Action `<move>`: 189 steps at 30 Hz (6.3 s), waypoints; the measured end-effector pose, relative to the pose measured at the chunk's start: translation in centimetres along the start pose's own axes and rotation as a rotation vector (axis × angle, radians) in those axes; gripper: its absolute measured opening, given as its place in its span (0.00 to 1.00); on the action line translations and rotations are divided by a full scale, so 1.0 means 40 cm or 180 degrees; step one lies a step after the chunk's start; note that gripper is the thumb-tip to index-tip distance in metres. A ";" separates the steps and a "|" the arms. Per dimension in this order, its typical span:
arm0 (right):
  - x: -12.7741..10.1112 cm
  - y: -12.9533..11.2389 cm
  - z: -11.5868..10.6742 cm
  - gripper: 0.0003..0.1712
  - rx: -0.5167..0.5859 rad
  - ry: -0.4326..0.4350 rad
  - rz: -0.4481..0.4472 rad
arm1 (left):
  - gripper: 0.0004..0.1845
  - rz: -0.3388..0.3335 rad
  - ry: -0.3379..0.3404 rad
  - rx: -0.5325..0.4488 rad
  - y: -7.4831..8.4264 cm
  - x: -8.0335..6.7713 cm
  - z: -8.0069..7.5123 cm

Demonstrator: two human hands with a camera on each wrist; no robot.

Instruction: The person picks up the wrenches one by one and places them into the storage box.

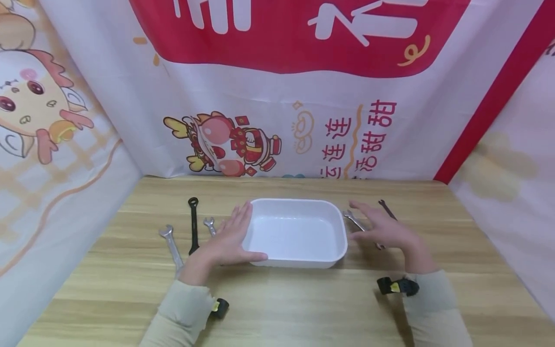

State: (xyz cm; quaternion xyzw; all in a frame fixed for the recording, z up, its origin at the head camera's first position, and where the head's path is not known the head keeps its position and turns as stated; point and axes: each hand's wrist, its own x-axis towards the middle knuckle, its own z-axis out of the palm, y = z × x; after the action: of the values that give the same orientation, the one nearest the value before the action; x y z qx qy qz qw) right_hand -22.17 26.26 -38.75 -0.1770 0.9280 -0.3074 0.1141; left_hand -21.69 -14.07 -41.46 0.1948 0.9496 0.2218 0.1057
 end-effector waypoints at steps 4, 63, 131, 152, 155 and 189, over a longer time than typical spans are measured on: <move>0.004 0.015 -0.016 0.45 -0.0133 0.0051 -0.0044 | 0.72 0.0015 -0.0011 0.0011 0.001 -0.002 -0.001; 0.043 0.099 0.019 0.15 -0.0374 -0.0390 0.0593 | 0.71 -0.0098 -0.0037 -0.0117 -0.001 -0.005 -0.004; 0.007 0.141 -0.061 0.10 -0.0070 -0.0443 0.0234 | 0.72 -0.0058 -0.0025 -0.0278 0.003 0.009 -0.010; -0.004 0.098 -0.103 0.11 -0.0254 -0.0256 0.0116 | 0.73 -0.0082 -0.0015 -0.0233 -0.011 0.001 -0.002; -0.010 0.091 -0.108 0.11 -0.0252 -0.0206 0.0068 | 0.74 -0.0084 -0.0016 -0.0223 -0.011 -0.001 -0.002; 0.043 -0.046 -0.092 0.11 -0.0235 -0.0169 -0.0321 | 0.75 -0.0091 -0.0029 -0.0214 -0.010 -0.001 -0.006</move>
State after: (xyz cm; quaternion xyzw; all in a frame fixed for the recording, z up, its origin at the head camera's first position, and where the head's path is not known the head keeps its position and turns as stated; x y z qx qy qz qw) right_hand -24.42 26.14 -34.92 -0.2358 0.9252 -0.2736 0.1164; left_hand -21.84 -14.50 -41.43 0.1786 0.9438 0.2512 0.1195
